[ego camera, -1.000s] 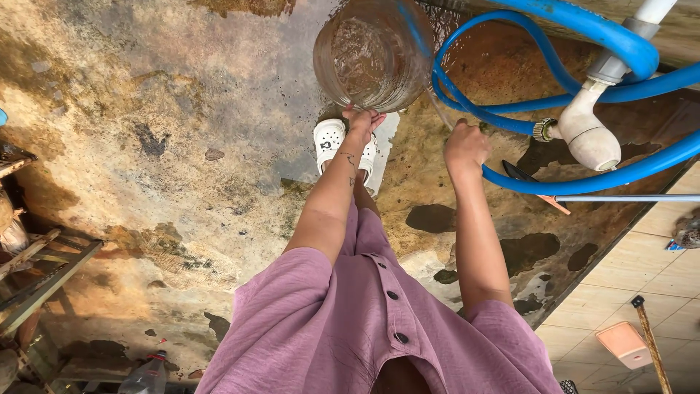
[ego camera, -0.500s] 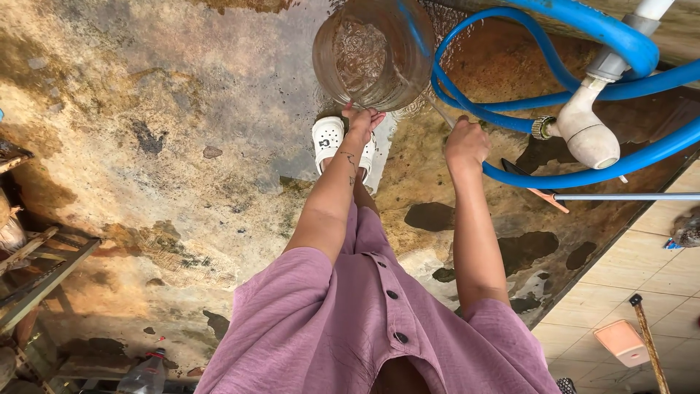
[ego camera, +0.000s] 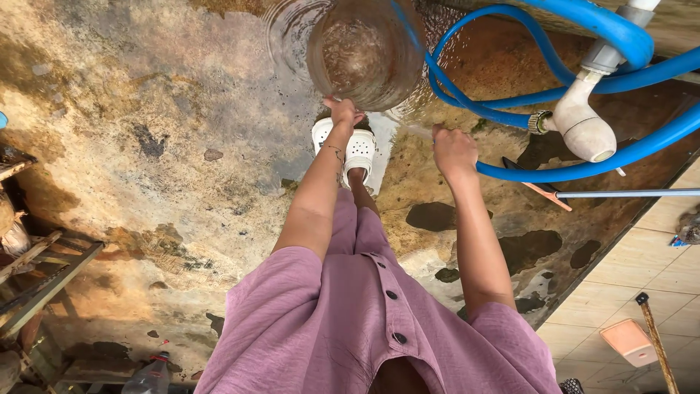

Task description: Washing a large plastic water bottle and rinsing hands using a water hose.

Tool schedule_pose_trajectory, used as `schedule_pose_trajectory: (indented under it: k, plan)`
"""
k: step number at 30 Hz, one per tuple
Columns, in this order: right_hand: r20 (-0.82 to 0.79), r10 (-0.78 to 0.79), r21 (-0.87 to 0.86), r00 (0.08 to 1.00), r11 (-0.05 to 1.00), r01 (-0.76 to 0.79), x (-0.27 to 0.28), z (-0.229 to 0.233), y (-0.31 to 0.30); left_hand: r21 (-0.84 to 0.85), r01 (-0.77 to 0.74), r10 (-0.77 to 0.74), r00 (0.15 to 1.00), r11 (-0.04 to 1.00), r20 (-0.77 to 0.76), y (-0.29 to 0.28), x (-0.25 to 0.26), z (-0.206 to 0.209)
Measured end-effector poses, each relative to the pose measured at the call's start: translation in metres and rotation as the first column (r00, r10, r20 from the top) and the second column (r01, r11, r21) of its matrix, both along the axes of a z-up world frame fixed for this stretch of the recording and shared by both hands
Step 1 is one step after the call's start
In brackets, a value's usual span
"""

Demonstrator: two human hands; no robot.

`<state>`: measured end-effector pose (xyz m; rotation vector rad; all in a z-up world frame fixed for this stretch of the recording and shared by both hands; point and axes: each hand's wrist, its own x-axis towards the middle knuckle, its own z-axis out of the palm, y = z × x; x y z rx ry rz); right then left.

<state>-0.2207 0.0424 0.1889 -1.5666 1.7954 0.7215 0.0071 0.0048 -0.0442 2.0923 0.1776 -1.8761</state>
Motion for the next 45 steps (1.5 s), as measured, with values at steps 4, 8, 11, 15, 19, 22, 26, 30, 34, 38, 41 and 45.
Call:
schedule_pose_trajectory:
  k: [4,8,11,15,19,22,26,30,34,38,41,45]
  plan:
    - [0.019,-0.006,-0.025,1.0,1.0,0.007,0.003,0.006,-0.001,-0.131,0.16,-0.133,0.973,0.978,0.191,-0.004,0.025,-0.009]
    - [0.039,-0.002,-0.058,0.999,0.998,0.004,0.002,0.009,0.006,-0.322,0.282,-0.25,0.959,0.904,0.137,-0.004,0.061,-0.021]
    - [0.042,0.014,-0.077,0.999,0.997,-0.011,-0.001,0.008,0.011,-0.298,0.253,-0.217,0.965,0.921,0.149,0.0,0.102,-0.011]
    - [-0.001,0.033,-0.081,0.999,0.996,-0.033,-0.01,0.003,0.02,-0.291,0.157,-0.12,0.983,0.944,0.142,0.014,0.147,-0.003]
    - [-0.035,0.06,-0.085,0.998,0.994,-0.063,-0.018,-0.004,0.036,-0.265,0.067,-0.032,0.99,0.962,0.134,0.015,0.179,0.011]
    - [-0.083,0.095,-0.106,0.992,0.989,-0.104,-0.023,-0.015,0.038,-0.211,0.264,-0.173,0.913,0.941,0.371,0.005,0.198,0.026]
    - [-0.109,0.088,-0.081,0.99,0.992,-0.097,-0.017,-0.009,0.031,0.164,0.587,-0.56,0.596,0.793,0.575,0.005,0.207,0.035]
    - [-0.122,0.094,-0.058,0.988,0.993,-0.102,-0.013,-0.01,0.025,0.282,0.674,-0.638,0.361,0.683,0.68,0.021,0.191,-0.001]
    - [-0.123,0.094,-0.037,0.988,0.994,-0.099,-0.012,-0.02,0.024,0.277,0.637,-0.671,0.537,0.72,0.511,-0.004,0.141,0.013]
    - [-0.095,0.068,-0.069,0.993,0.995,-0.075,-0.006,-0.011,0.02,-0.159,0.838,-0.611,0.497,0.522,0.616,-0.003,0.093,-0.043]
    - [-0.056,0.056,-0.098,0.997,0.993,-0.062,0.004,0.004,0.021,-0.285,0.855,-0.668,0.517,0.434,0.535,0.005,0.044,-0.045]
    - [0.006,0.049,-0.118,0.999,0.992,-0.048,0.012,0.012,0.018,-0.435,0.792,-0.724,0.589,0.428,0.359,0.017,-0.012,-0.02]
